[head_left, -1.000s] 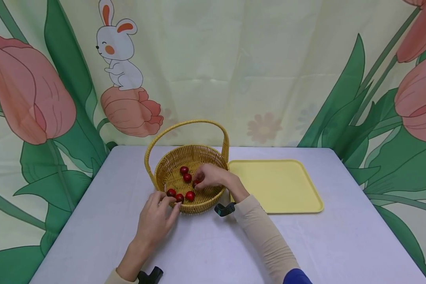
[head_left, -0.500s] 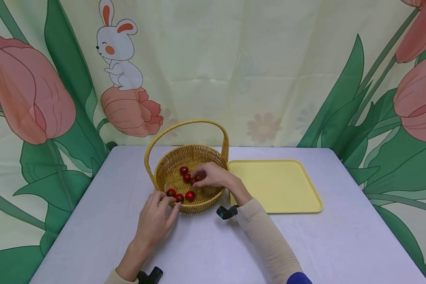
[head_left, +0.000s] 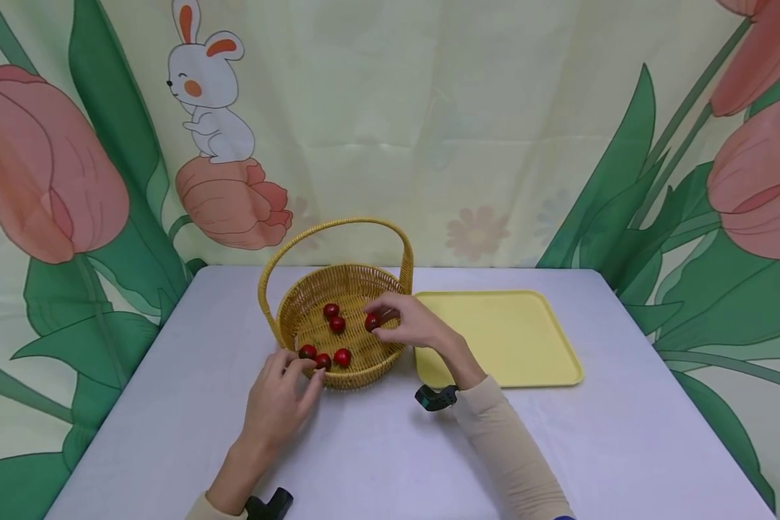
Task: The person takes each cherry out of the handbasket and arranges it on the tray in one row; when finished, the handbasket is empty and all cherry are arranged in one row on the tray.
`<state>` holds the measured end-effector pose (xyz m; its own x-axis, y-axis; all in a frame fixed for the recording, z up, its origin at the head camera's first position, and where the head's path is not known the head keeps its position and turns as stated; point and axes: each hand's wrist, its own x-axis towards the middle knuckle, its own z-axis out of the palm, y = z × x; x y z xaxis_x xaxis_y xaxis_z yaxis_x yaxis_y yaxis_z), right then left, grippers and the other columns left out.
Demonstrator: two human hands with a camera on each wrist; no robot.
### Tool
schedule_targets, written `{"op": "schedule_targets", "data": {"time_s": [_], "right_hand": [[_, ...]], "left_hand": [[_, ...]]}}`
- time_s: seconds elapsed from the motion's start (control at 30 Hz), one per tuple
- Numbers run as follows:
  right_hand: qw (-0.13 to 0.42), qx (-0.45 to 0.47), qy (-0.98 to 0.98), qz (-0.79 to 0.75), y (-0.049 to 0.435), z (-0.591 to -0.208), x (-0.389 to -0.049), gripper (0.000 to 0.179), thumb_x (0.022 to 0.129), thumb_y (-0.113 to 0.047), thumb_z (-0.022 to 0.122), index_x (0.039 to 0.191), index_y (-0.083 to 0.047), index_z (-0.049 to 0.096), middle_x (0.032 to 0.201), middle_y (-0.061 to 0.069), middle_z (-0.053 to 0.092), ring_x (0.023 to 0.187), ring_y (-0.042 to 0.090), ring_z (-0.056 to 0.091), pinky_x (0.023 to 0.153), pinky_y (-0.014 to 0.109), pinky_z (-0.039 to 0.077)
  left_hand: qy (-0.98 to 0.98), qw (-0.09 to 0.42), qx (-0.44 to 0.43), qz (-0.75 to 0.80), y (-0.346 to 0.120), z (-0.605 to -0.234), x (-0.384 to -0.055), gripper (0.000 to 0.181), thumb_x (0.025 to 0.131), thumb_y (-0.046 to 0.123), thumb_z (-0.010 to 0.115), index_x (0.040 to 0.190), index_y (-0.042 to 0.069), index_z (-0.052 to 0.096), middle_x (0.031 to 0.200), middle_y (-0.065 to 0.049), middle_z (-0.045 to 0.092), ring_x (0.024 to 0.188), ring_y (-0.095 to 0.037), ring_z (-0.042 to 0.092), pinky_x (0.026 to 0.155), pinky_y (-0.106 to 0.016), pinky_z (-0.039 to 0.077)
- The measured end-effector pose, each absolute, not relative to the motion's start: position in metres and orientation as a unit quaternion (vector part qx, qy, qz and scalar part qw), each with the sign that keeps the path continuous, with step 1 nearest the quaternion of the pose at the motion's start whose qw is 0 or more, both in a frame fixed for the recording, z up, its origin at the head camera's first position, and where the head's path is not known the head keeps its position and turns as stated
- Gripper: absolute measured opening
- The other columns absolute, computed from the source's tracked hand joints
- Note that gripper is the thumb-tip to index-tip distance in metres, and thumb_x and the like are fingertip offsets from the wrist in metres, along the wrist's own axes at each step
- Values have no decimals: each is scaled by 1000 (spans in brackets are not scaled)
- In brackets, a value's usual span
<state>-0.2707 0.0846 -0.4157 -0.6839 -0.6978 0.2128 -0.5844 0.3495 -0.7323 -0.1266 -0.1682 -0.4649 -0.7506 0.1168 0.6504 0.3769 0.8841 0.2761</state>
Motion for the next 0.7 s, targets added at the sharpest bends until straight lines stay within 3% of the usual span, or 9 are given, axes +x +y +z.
{"op": "schedule_targets", "data": {"time_s": [0.2,0.47,0.7], "right_hand": [[49,-384,809,-443,100,-417,-269,36,85,-7,69,121,-2,66,115,9,66,104,22,66,93,46,57],[16,-372,811,-453,115,-409,-268,33,85,-3,68,118,-6,68,114,9,70,101,21,68,93,43,57],[-19,-377,797,-471,128,-396,-266,34,85,0,70,118,-8,69,111,8,70,90,19,67,77,36,57]], "left_hand": [[-910,318,-98,-249,-168,-469,-126,22,86,19,76,100,3,70,99,-6,60,93,-20,59,74,-37,59],[-898,307,-59,-311,-171,-472,-126,22,90,16,73,108,4,68,97,-6,62,84,-19,61,62,-33,57],[-885,321,-60,-331,-173,-477,-130,17,89,12,74,103,5,68,92,-6,62,79,-14,59,60,-30,56]]}}
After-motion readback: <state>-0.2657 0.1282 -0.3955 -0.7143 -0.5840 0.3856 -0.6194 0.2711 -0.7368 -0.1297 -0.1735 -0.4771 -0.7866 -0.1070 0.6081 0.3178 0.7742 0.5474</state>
